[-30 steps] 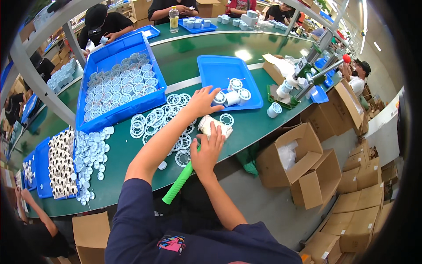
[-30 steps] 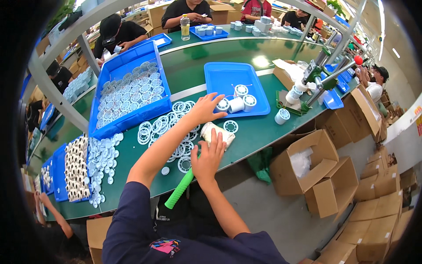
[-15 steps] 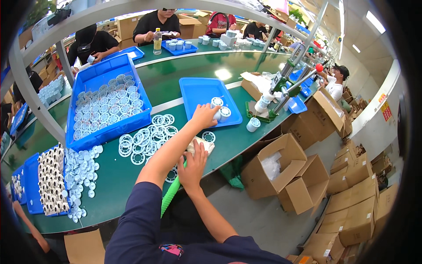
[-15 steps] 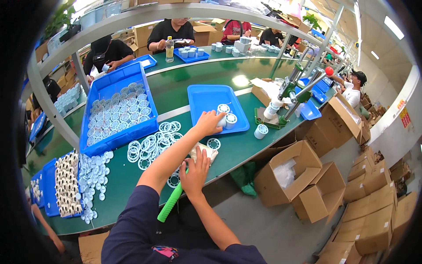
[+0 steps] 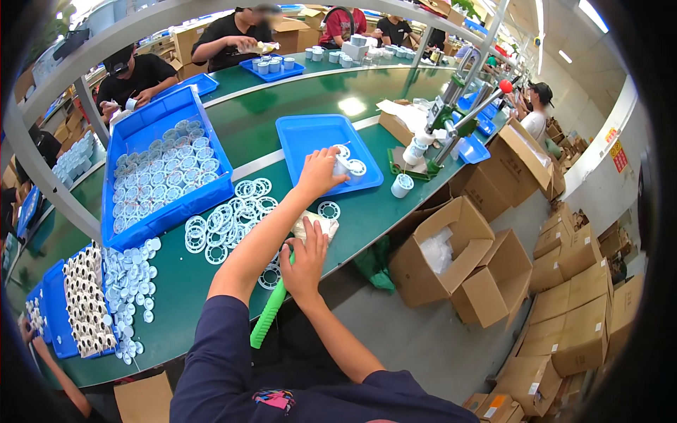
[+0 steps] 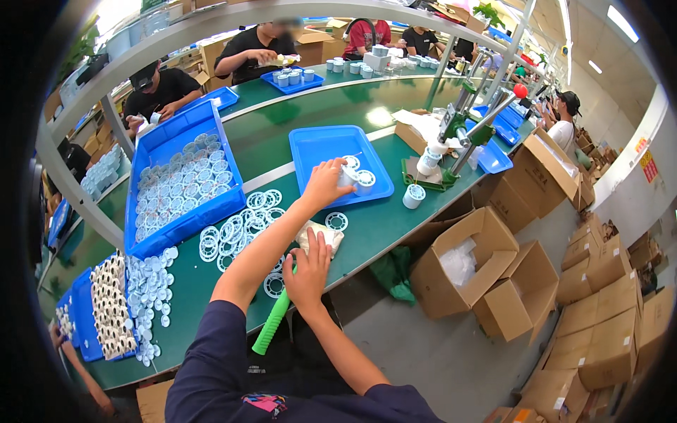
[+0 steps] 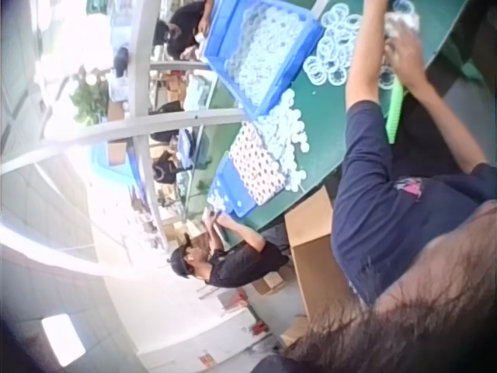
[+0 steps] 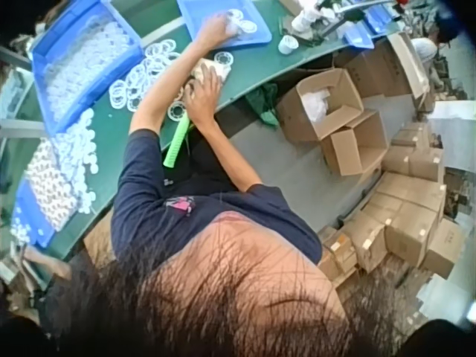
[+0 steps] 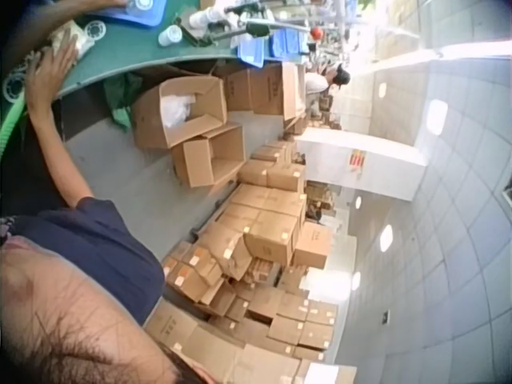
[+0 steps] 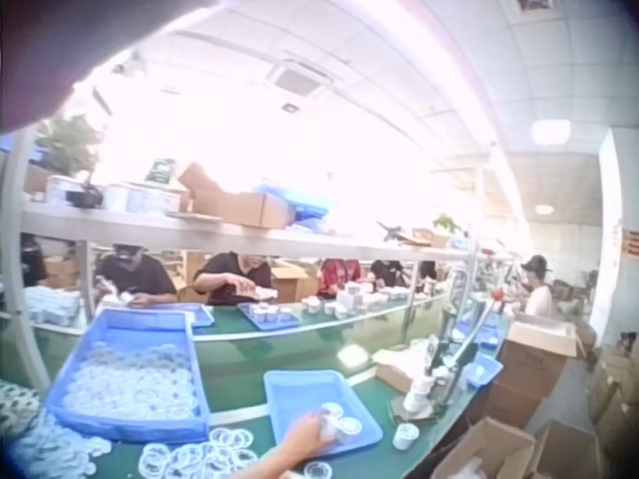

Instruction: The person fits plastic caps onto cylindrical components by hand, taps them into place using a mallet, and places the assembled units into a tray.

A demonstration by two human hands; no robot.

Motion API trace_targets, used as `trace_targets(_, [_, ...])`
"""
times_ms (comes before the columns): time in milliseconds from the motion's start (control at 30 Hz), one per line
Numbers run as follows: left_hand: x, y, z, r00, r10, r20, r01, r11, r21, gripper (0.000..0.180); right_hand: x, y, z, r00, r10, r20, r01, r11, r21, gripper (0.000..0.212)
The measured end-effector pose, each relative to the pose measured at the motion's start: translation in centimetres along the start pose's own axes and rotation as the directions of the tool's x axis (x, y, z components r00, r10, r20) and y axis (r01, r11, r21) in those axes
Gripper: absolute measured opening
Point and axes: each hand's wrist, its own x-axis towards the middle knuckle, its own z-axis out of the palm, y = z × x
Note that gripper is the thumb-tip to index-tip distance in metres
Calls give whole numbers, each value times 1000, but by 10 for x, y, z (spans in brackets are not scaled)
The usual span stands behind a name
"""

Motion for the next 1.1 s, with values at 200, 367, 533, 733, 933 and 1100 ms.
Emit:
trace_targets(200, [5, 11, 0, 994, -112, 7, 113, 991, -74, 67, 1, 2, -3, 1000, 11, 9, -11, 1000, -16, 12])
trace_targets(367, [-8, -8, 0, 990, -21, 140, 13, 999, 51, 57, -3, 0, -3, 1000, 8, 10, -8, 1000, 1, 12])
trace_targets(533, [-34, -26, -31, 992, 20, 128, -25, 999, 35, 60, -7, 0, 4, 999, -2, 41, 1, 1000, 12, 11])
trace_targets(733, [-99, -2, -107, 994, -73, 82, 77, 996, -50, 46, 4, 12, -9, 1000, 3, 20, -3, 1000, -1, 13])
trace_targets(933, [-234, 11, -229, 929, -367, -33, 368, 930, 18, 29, -6, 8, -15, 987, -152, 59, 128, 947, 293, 5])
trace_targets(1100, [-327, 32, -280, 810, -493, -317, 569, 793, 219, 29, -8, 4, -12, 952, -194, 235, 167, 977, 129, 8])
